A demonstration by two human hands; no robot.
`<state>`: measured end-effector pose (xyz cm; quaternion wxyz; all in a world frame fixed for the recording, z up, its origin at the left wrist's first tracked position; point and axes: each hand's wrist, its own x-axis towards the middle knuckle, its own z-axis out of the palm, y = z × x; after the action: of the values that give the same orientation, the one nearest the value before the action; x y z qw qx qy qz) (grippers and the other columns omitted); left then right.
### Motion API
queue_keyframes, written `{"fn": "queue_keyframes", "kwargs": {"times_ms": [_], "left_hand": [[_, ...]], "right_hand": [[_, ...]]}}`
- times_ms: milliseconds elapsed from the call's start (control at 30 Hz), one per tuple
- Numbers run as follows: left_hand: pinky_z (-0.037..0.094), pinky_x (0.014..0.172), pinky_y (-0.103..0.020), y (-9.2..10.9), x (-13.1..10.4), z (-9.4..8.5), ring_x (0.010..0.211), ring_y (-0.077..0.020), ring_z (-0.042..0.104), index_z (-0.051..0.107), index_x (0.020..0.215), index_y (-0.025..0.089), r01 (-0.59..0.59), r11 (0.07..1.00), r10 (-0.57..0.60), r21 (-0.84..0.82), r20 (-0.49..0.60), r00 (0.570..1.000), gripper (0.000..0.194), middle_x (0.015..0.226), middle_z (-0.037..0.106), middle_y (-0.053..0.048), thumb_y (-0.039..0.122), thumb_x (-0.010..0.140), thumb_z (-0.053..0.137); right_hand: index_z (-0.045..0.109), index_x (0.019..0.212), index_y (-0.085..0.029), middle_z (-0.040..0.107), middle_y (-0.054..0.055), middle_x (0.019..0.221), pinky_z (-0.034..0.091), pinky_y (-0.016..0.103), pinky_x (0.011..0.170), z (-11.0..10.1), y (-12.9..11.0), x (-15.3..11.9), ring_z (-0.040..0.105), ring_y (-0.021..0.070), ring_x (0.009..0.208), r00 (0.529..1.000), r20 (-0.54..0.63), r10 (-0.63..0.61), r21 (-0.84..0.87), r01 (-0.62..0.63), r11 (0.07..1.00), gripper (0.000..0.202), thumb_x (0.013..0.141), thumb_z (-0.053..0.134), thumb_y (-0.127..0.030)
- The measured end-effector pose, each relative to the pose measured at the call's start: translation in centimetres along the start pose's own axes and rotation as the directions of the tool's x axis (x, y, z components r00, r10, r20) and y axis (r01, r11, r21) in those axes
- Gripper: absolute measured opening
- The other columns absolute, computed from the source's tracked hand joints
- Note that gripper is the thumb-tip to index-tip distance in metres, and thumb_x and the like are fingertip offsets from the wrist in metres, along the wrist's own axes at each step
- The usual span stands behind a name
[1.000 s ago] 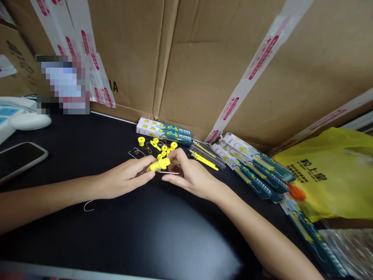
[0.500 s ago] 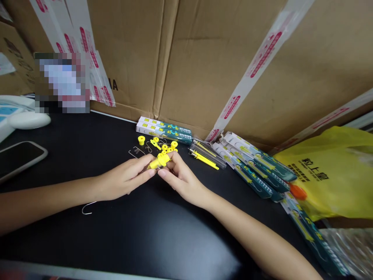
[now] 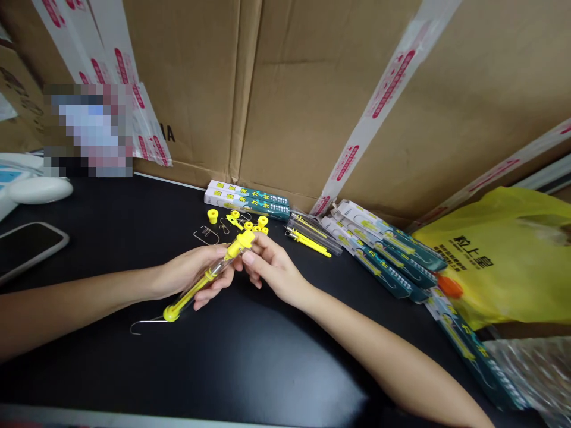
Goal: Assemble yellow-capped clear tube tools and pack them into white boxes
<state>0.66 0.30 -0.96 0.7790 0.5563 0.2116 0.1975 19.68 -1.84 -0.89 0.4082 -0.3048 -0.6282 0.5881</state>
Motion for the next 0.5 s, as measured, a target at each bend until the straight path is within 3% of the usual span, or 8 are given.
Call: {"fn": "queue_keyframes", "kwargs": {"times_ms": [100,200,267,333,433,500], "left_hand": [[0.048,0.044,-0.023,-0.1,0.0,-0.3,0.040,-0.0071,0.044,0.051,0.090,0.014,0.049,0.993,-0.038,-0.110,0.100,0.994,0.035,0.057,0.050,0.004,0.039,0.096,0.026],[0.052,0.049,-0.026,0.1,-0.1,0.0,0.043,-0.0083,0.050,0.052,0.090,0.014,0.025,0.991,-0.011,-0.131,0.108,0.994,0.033,0.058,0.053,0.003,0.041,0.095,0.033],[0.053,0.049,-0.026,0.3,-0.1,0.3,0.044,-0.0087,0.055,0.050,0.092,0.015,-0.042,0.995,0.046,-0.087,0.043,0.998,0.029,0.061,0.055,0.004,0.043,0.092,0.045],[0.052,0.047,-0.024,0.3,-0.1,0.6,0.044,-0.0090,0.058,0.049,0.091,0.016,-0.116,0.993,0.116,0.005,-0.060,0.991,0.028,0.062,0.056,0.006,0.043,0.087,0.057],[0.048,0.044,-0.020,0.1,0.0,0.7,0.041,-0.0073,0.058,0.049,0.087,0.017,-0.166,0.975,0.193,0.150,-0.192,0.962,0.029,0.063,0.056,0.007,0.040,0.082,0.065],[0.047,0.043,-0.018,-0.2,0.0,0.7,0.041,-0.0063,0.058,0.050,0.084,0.017,-0.152,0.970,0.194,0.191,-0.225,0.955,0.027,0.065,0.056,0.007,0.038,0.081,0.066]], "right_hand": [[0.055,0.099,-0.020,0.043,-0.006,0.063,0.039,0.018,0.043,-0.5,0.3,0.2,0.039,0.0068,0.050,0.999,-0.044,0.010,0.037,-0.008,0.999,0.029,0.086,0.061,-0.046],[0.060,0.107,-0.021,0.056,-0.002,0.076,0.049,0.023,0.060,-1.0,0.6,0.3,0.052,0.0093,0.063,0.999,-0.043,-0.027,0.001,0.027,1.000,0.030,0.087,0.060,-0.045],[0.062,0.113,-0.024,0.062,0.004,0.102,0.051,0.031,0.081,-1.3,0.7,0.4,0.060,0.0137,0.085,0.996,-0.036,-0.077,-0.070,0.074,0.995,0.031,0.089,0.058,-0.044],[0.060,0.122,-0.028,0.057,0.005,0.126,0.047,0.037,0.096,-1.3,0.7,0.4,0.058,0.0186,0.106,0.994,-0.038,-0.104,-0.117,0.099,0.988,0.035,0.092,0.053,-0.044],[0.053,0.132,-0.034,0.051,0.004,0.138,0.042,0.043,0.104,-1.0,0.5,0.3,0.052,0.0236,0.122,0.994,-0.021,-0.105,-0.114,0.102,0.988,0.041,0.093,0.049,-0.046],[0.053,0.133,-0.034,0.052,0.003,0.139,0.037,0.045,0.108,-0.5,0.4,0.2,0.049,0.0250,0.127,0.994,-0.016,-0.107,-0.119,0.104,0.987,0.042,0.093,0.049,-0.047]]}}
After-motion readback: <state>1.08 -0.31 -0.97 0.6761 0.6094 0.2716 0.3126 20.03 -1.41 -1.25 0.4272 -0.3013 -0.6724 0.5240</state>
